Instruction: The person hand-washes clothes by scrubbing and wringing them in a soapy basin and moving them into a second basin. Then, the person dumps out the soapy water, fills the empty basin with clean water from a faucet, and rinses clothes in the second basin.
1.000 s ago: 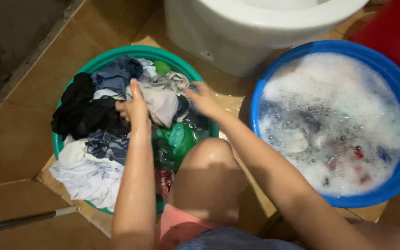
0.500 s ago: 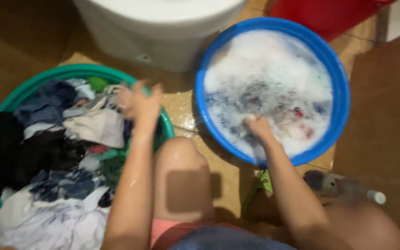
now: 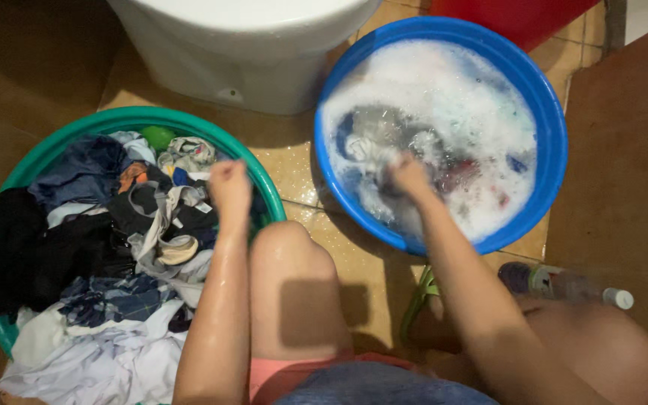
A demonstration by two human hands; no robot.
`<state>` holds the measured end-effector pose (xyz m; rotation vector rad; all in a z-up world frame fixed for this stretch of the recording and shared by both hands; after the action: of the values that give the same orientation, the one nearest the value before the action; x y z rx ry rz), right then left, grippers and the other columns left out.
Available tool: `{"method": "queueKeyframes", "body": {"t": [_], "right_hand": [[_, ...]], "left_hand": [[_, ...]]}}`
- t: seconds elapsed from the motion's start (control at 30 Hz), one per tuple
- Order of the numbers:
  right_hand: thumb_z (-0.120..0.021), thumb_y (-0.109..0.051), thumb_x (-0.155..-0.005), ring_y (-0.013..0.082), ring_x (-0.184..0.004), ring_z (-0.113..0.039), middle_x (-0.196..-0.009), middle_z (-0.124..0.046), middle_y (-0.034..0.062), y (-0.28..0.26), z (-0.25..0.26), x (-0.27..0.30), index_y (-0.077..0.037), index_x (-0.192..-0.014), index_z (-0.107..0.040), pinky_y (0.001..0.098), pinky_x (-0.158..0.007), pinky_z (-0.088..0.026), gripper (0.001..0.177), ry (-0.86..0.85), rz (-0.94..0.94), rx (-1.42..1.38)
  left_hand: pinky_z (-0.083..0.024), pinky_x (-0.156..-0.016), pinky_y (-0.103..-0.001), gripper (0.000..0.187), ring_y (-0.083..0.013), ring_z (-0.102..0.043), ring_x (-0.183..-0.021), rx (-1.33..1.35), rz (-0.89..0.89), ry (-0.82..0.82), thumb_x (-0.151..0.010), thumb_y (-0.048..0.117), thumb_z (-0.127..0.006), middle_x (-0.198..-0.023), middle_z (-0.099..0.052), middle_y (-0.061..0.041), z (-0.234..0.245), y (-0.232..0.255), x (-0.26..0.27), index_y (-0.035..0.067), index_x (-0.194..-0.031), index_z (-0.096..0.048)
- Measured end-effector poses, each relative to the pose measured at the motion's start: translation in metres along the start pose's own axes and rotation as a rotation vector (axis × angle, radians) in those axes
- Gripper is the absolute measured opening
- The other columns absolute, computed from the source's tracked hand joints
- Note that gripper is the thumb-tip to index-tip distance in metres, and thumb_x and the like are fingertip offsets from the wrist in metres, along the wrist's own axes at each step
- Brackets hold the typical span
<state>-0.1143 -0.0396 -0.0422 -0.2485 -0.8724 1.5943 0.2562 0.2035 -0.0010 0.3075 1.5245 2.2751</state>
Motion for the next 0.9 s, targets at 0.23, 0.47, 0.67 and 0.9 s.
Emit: {"method": "queueKeyframes", "body": {"t": [0.23, 0.47, 0.67, 0.9], "right_hand": [[-0.064, -0.038, -0.088, 0.0396, -0.106, -0.067, -0.112, -0.070, 0.0252, 0.024, -0.035, -0.045, -0.005, -0.112, -0.073, 0.0474, -0.093, -0.052, 0.042, -0.036, 0.058, 0.165], [-0.070, -0.028, -0.101, 0.0317, -0.085, -0.065, -0.094, -0.066, 0.0173, -0.133, 0.091, 0.071, 0.005, -0.107, -0.063, 0.0409, -0.076, -0.053, 0.034, 0.524, 0.684, -0.458], [-0.063, -0.039, -0.104, 0.0414, -0.086, -0.067, -0.092, -0.070, 0.0219, -0.083, 0.062, 0.038, -0.008, -0.092, -0.073, 0.0509, -0.080, -0.054, 0.035, 0.490, 0.350, 0.122], [-0.058, -0.025, -0.092, 0.0411, -0.087, -0.067, -0.094, -0.069, 0.0228, 0.037, -0.036, 0.011, -0.007, -0.101, -0.073, 0.0510, -0.081, -0.053, 0.025, 0.427, 0.440, 0.247]], "left_hand": [[-0.055, -0.073, -0.035, 0.029, -0.0171, -0.069, -0.078, 0.093, -0.040, -0.515, -0.088, 0.032, -0.070, -0.085, -0.075, -0.008, -0.150, 0.087, 0.016, 0.004, -0.095, -0.074], [-0.054, -0.080, -0.040, 0.047, -0.0214, -0.067, -0.089, 0.696, 0.550, -0.961, -0.099, 0.045, -0.053, -0.102, -0.070, -0.010, -0.330, 0.055, 0.070, 0.003, -0.117, -0.064], [-0.053, -0.066, -0.047, 0.034, -0.0274, -0.064, -0.077, 0.773, 0.534, -0.906, -0.102, 0.037, -0.059, -0.092, -0.069, -0.014, -0.338, 0.045, 0.077, 0.004, -0.108, -0.068], [-0.032, -0.110, -0.069, 0.058, -0.0561, -0.036, -0.139, -0.752, -0.587, -0.460, -0.071, 0.017, -0.077, -0.156, -0.046, -0.023, -0.234, 0.116, 0.110, 0.034, -0.126, -0.072]]}}
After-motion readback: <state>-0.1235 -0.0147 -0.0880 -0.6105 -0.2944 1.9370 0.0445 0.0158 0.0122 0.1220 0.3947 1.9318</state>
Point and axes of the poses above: each hand's wrist, its own x-axis away from the middle knuckle, its own z-axis out of the back of the hand, y = z × x, the point moved 4 cm from there along -x, towards the middle knuckle
